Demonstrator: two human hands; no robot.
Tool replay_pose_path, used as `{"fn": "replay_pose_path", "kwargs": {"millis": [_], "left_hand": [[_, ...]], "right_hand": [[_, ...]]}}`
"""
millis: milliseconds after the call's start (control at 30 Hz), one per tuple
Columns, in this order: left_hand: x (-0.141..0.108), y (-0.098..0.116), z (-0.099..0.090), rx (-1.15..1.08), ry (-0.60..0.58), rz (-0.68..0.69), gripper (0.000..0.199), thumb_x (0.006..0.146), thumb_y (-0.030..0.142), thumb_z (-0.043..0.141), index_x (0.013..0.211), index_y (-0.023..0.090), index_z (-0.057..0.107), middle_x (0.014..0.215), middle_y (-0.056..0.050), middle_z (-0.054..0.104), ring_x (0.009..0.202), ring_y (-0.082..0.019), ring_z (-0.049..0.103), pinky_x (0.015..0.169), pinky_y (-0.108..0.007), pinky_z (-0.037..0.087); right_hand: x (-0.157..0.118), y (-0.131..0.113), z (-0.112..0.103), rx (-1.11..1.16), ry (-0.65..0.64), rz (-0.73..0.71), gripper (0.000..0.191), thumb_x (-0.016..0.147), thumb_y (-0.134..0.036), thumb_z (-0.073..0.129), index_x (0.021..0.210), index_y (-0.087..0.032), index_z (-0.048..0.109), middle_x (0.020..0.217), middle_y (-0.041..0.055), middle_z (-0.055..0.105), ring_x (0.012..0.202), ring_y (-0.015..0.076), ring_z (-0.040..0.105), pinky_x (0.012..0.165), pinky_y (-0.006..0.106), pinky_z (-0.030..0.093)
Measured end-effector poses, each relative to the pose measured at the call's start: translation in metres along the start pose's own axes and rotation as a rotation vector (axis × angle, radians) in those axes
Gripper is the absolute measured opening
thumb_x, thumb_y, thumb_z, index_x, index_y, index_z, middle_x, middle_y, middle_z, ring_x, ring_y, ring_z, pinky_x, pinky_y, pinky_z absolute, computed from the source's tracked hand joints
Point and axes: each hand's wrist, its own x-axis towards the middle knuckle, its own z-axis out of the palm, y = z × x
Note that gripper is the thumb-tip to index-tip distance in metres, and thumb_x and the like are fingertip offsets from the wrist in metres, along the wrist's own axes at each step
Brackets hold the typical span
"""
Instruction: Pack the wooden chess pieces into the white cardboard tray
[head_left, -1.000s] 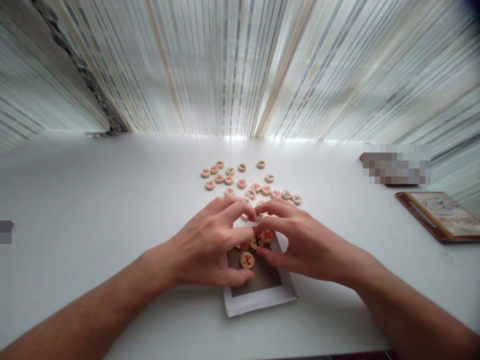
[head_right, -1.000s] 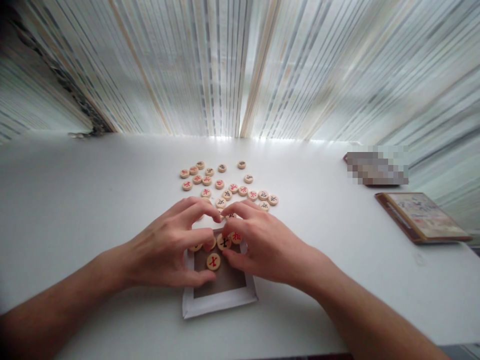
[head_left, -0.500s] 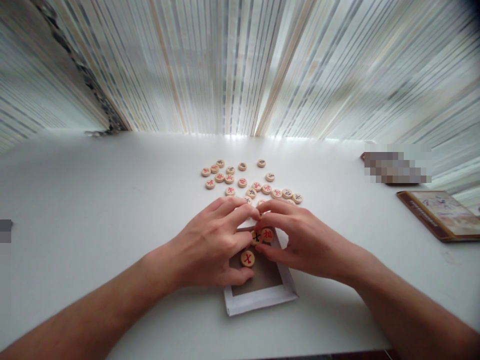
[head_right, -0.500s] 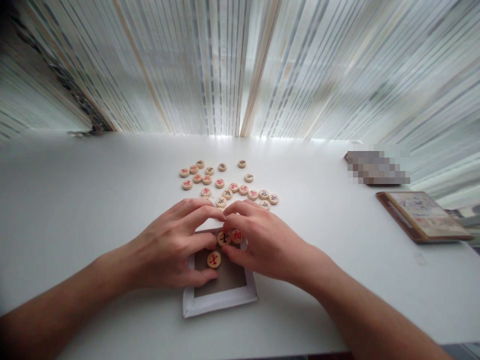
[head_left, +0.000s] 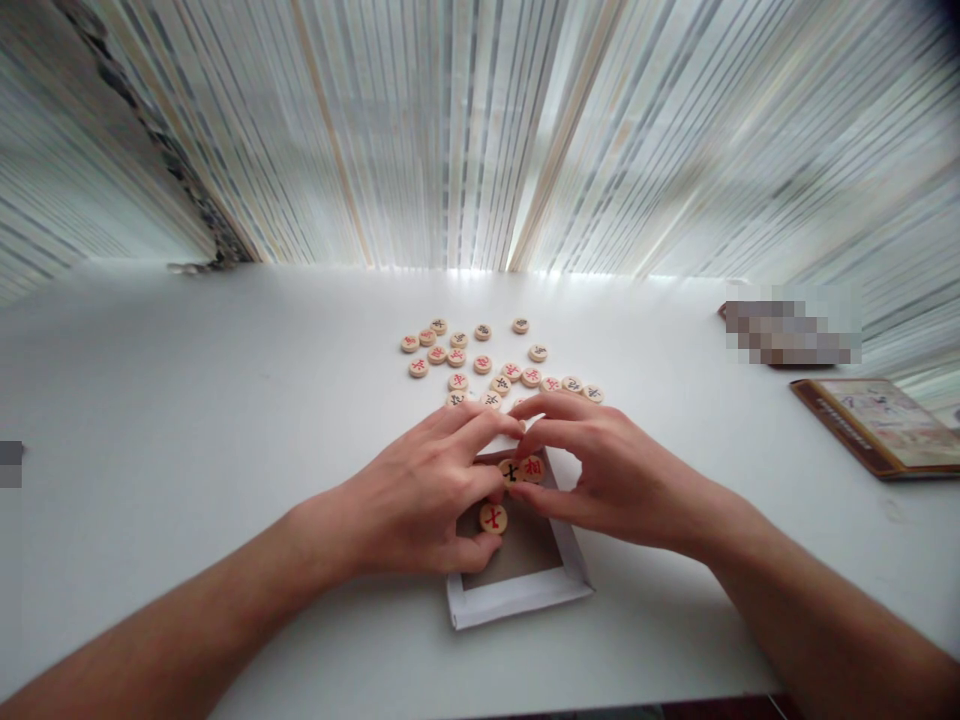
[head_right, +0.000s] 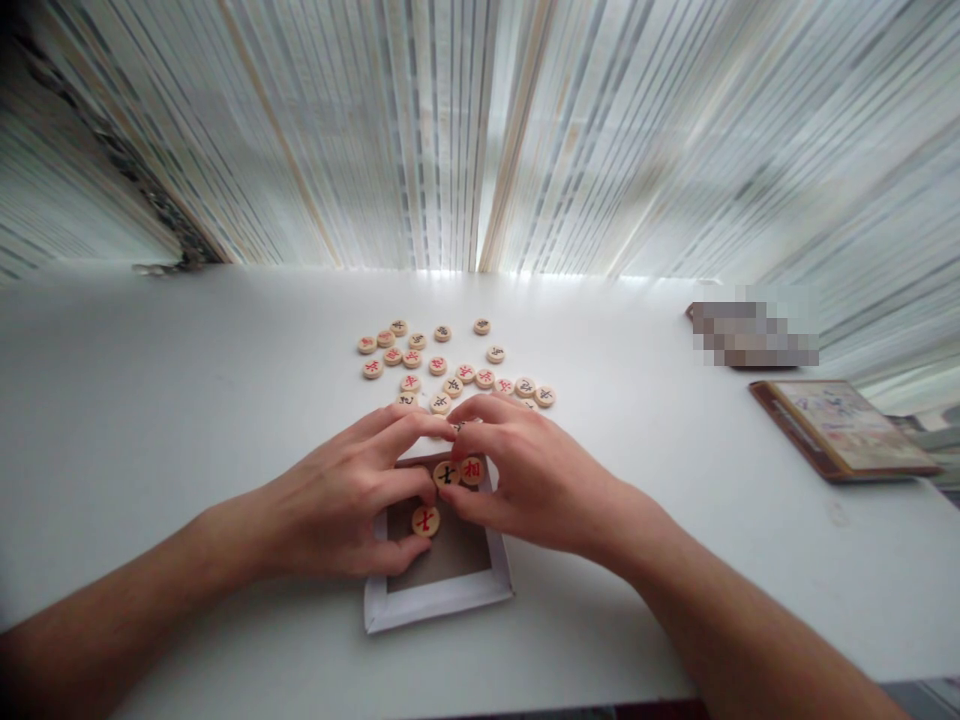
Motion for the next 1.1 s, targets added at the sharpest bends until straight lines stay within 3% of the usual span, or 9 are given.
{"fn": "replay_pose_path", "kwargs": {"millis": [200, 367, 633, 1100], "left_hand": [[-0.001, -0.003, -0.009, -0.056, 0.069, -0.088, 0.006, 0.085, 0.022, 0.074, 0.089, 0.019, 0.078, 0.138, -0.014, 0.067, 0.127, -0.031, 0.064, 0.113, -0.046, 0.055], [-0.002, -0.009, -0.013, 0.008, 0.062, -0.149, 0.004, 0.085, 0.023, 0.074, 0.086, 0.02, 0.076, 0.135, -0.013, 0.068, 0.124, -0.032, 0.065, 0.11, -0.049, 0.056], [-0.002, -0.01, -0.01, 0.045, 0.045, -0.174, 0.006, 0.084, 0.023, 0.075, 0.088, 0.019, 0.075, 0.131, -0.013, 0.069, 0.119, -0.033, 0.067, 0.102, -0.052, 0.059], [0.0, -0.008, -0.011, 0.11, 0.047, -0.16, 0.005, 0.084, 0.023, 0.072, 0.086, 0.019, 0.073, 0.13, -0.013, 0.072, 0.121, -0.034, 0.068, 0.105, -0.051, 0.058]], "right_hand": [[-0.001, 0.0, -0.002, -0.014, 0.021, -0.006, 0.007, 0.093, -0.022, 0.078, 0.094, -0.02, 0.071, 0.115, 0.0121, 0.073, 0.105, 0.0262, 0.07, 0.09, 0.039, 0.058], [-0.001, 0.001, -0.002, -0.046, 0.028, -0.005, 0.008, 0.092, -0.021, 0.079, 0.093, -0.019, 0.071, 0.118, 0.013, 0.074, 0.105, 0.0267, 0.071, 0.089, 0.038, 0.057], [-0.002, 0.002, 0.002, -0.03, 0.024, -0.026, 0.009, 0.091, -0.021, 0.08, 0.096, -0.018, 0.074, 0.118, 0.0132, 0.074, 0.106, 0.0261, 0.072, 0.092, 0.038, 0.058], [-0.002, 0.004, 0.006, -0.027, -0.004, -0.011, 0.003, 0.094, -0.02, 0.076, 0.097, -0.019, 0.075, 0.118, 0.0124, 0.074, 0.105, 0.0262, 0.073, 0.092, 0.04, 0.06]]}}
